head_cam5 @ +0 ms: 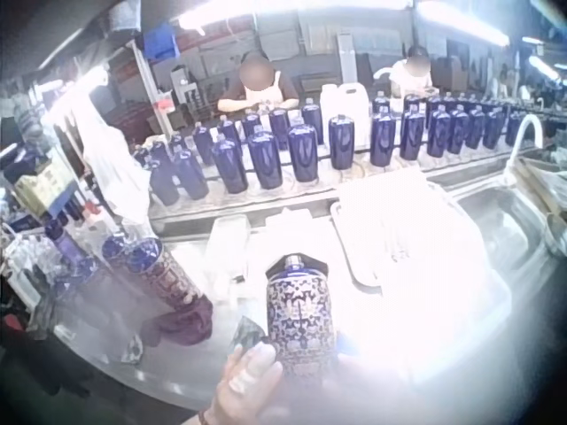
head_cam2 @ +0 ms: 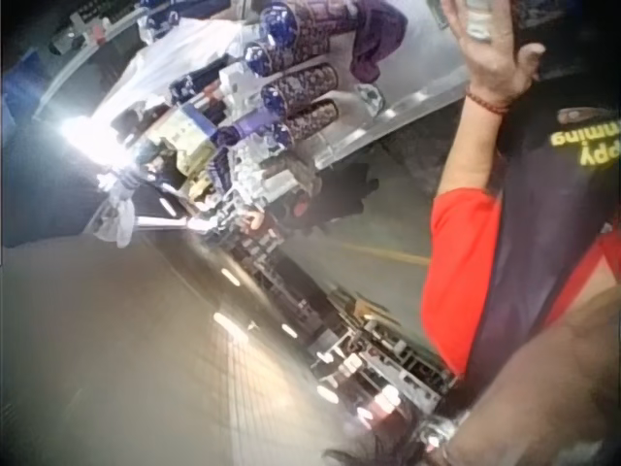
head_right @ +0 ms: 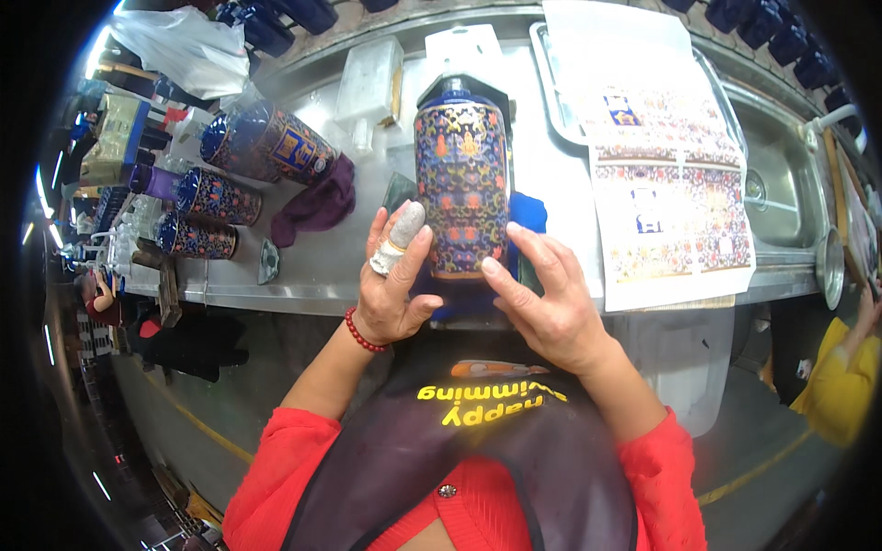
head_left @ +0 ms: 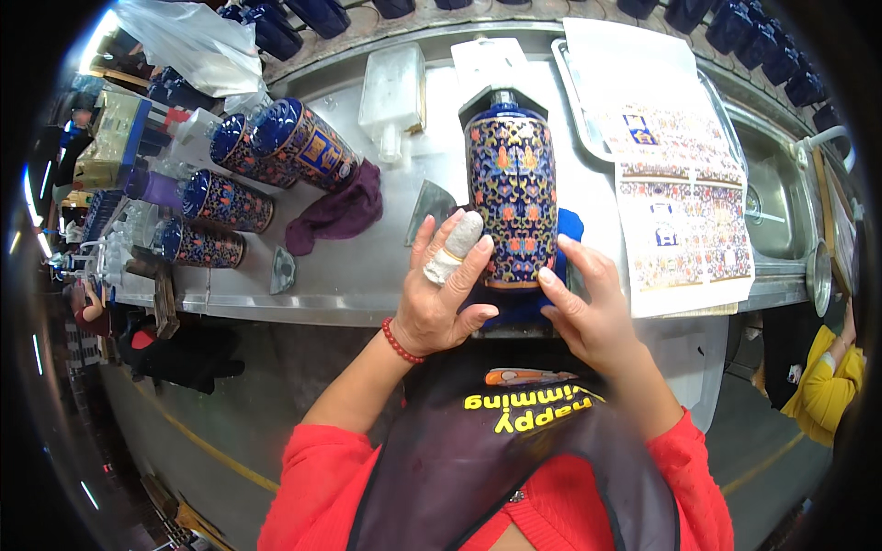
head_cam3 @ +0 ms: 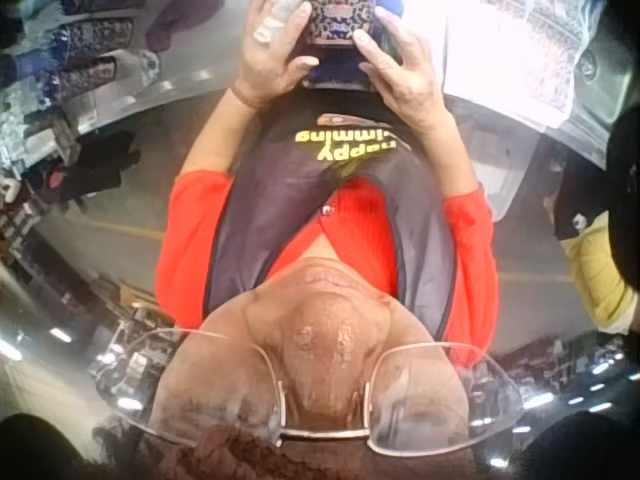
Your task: The person applies decorative stickers to a blue cylindrical bottle, smoothing each sticker with a green plastic card and trimming excess with a small blade. The person rotates the bottle to cover different sides and continues applying and smoothing multiple stickers.
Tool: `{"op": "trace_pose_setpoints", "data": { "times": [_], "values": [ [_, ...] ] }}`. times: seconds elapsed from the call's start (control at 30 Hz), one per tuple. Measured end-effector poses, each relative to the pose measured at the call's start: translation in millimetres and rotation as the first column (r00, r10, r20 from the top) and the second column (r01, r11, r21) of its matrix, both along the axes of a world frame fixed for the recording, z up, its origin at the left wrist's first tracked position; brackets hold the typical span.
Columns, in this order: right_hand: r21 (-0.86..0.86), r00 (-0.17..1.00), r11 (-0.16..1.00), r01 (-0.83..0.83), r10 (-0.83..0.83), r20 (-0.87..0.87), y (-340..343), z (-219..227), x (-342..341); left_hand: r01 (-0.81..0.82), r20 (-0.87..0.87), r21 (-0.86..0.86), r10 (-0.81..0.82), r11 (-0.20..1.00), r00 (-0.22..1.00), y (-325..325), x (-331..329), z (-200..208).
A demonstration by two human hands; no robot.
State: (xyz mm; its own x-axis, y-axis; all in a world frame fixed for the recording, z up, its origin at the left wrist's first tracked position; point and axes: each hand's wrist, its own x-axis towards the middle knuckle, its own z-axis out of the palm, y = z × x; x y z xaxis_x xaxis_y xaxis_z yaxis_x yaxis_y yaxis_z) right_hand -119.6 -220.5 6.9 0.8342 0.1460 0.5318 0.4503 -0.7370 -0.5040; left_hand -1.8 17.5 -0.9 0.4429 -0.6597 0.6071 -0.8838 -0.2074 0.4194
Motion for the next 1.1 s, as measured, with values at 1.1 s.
{"op": "trace_pose_setpoints", "data": {
  "times": [1.1],
  "values": [
    [-0.106, 0.993, 0.987, 0.118, -0.119, 0.001, -24, 55, 84, -0.012, -0.025, -0.014, 0.011, 1.000, 1.000, -45, 70, 32]
  ]
}}
